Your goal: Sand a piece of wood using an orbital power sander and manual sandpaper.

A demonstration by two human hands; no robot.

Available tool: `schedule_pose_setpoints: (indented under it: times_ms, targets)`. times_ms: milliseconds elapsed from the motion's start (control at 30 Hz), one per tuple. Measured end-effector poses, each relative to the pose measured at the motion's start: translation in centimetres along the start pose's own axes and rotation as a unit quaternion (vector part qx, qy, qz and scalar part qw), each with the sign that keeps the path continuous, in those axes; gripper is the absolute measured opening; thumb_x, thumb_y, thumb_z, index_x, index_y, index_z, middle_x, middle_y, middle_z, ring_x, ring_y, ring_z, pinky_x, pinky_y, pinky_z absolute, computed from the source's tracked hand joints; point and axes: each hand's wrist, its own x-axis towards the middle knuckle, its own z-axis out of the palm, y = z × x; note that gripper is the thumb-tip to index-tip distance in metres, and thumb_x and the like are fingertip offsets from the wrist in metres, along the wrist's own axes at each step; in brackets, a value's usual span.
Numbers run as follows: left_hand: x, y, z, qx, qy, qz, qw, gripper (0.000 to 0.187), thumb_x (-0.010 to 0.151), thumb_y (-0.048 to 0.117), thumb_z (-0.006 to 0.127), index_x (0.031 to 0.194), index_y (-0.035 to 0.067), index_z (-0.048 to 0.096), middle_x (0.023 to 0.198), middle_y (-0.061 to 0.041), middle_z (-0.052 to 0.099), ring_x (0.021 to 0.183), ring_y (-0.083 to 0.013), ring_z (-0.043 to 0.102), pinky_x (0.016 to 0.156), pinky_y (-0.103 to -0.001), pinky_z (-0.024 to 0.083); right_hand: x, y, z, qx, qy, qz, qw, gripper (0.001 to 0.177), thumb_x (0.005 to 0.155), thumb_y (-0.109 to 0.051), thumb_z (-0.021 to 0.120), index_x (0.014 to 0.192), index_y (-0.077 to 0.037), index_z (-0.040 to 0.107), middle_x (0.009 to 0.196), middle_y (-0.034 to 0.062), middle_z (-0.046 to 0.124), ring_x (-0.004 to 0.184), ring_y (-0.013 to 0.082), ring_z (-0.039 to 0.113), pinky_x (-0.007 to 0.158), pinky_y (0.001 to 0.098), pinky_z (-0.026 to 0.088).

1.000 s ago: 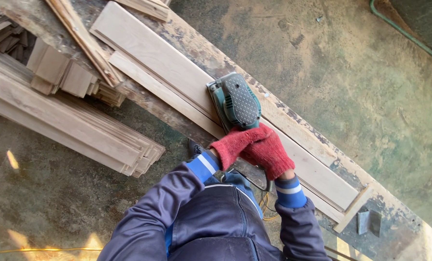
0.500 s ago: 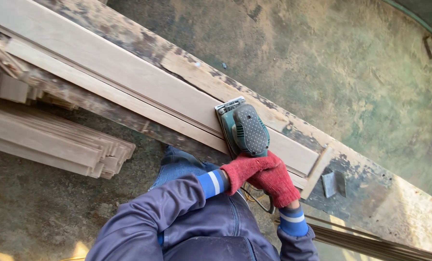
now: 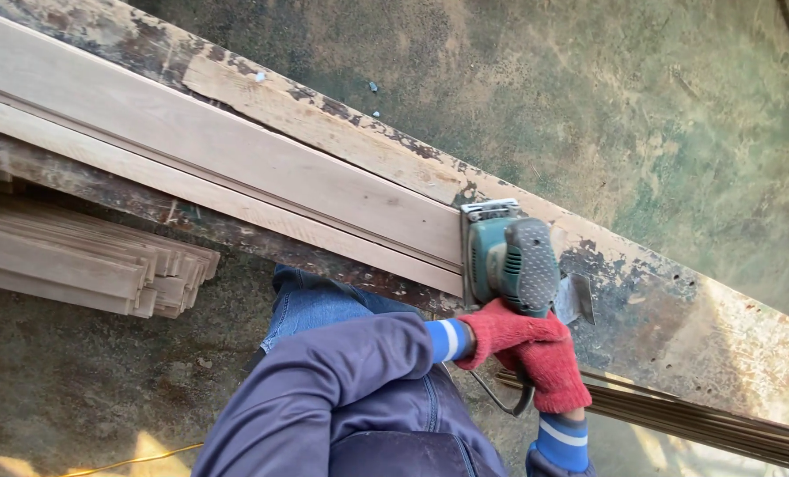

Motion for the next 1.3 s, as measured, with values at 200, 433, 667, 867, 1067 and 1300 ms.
schedule_pose_setpoints:
  times_ms: [200,433,667,867,1067,1300]
  targets:
    - [4.2,-0.6,3.4,0.000,-0.064,0.044,0.997,0.061,0.073,0.038,0.075,0.123,0.005,0.068,0.126,-0.015,0.070,0.115,-0.0256,0.065,0.108,-0.039,0.051,1.2,6.8,-3.2,0.088,0.049,-0.020,0.995,0.041,0.076,-0.005,0.069,0.117,0.003,0.069,0.101,0.0219,0.077,0.089,0.0308,0.070,0.077,0.0402,0.058]
    - [4.0,-0.6,2.1,0.072,-0.108,-0.058,0.990,0.082,0.069,0.050,0.072,0.130,-0.004,0.061,0.106,-0.022,0.065,0.082,-0.0328,0.066,0.066,-0.043,0.061,2.1,10.7,-4.3,0.163,0.056,0.019,0.985,0.033,0.079,0.005,0.070,0.112,0.007,0.065,0.081,0.0228,0.069,0.059,0.0294,0.063,0.048,0.0390,0.051]
    - [-6.1,-1.3,-12.1,-0.080,-0.045,-0.025,0.995,0.048,0.092,0.039,0.071,0.112,-0.003,0.060,0.097,-0.015,0.064,0.068,-0.0255,0.068,0.062,-0.039,0.064,1.2,6.7,-3.5,0.204,0.013,0.033,0.978,0.040,0.073,0.003,0.079,0.110,0.009,0.070,0.074,0.0215,0.068,0.057,0.0283,0.059,0.053,0.0370,0.047]
    - [-17.8,-3.9,-24.2,-0.360,0.162,0.141,0.908,0.015,0.098,0.015,0.062,0.087,0.011,0.053,0.070,-0.001,0.049,0.055,-0.0122,0.044,0.050,-0.026,0.044,1.2,1.3,0.0,0.155,-0.018,0.013,0.988,0.036,0.072,0.006,0.080,0.106,0.011,0.070,0.073,0.0239,0.068,0.058,0.0302,0.060,0.054,0.0391,0.048]
    - [-22.6,-9.0,-32.2,-0.431,0.180,0.196,0.862,0.017,0.096,0.020,0.068,0.104,0.006,0.066,0.086,-0.011,0.067,0.075,-0.0288,0.068,0.066,-0.041,0.060,1.0,-4.9,6.4,0.172,-0.052,0.001,0.984,0.044,0.071,0.009,0.079,0.113,0.011,0.066,0.076,0.0238,0.066,0.059,0.0297,0.057,0.053,0.0381,0.047]
    - [-26.0,-4.0,-32.1,-0.343,0.170,0.112,0.917,0.028,0.094,0.019,0.069,0.114,0.002,0.061,0.088,-0.013,0.064,0.069,-0.0244,0.064,0.076,-0.044,0.064,-0.7,-16.2,13.9,0.133,-0.054,-0.007,0.990,0.041,0.072,0.006,0.077,0.112,0.010,0.068,0.075,0.0230,0.066,0.059,0.0297,0.056,0.053,0.0381,0.045]
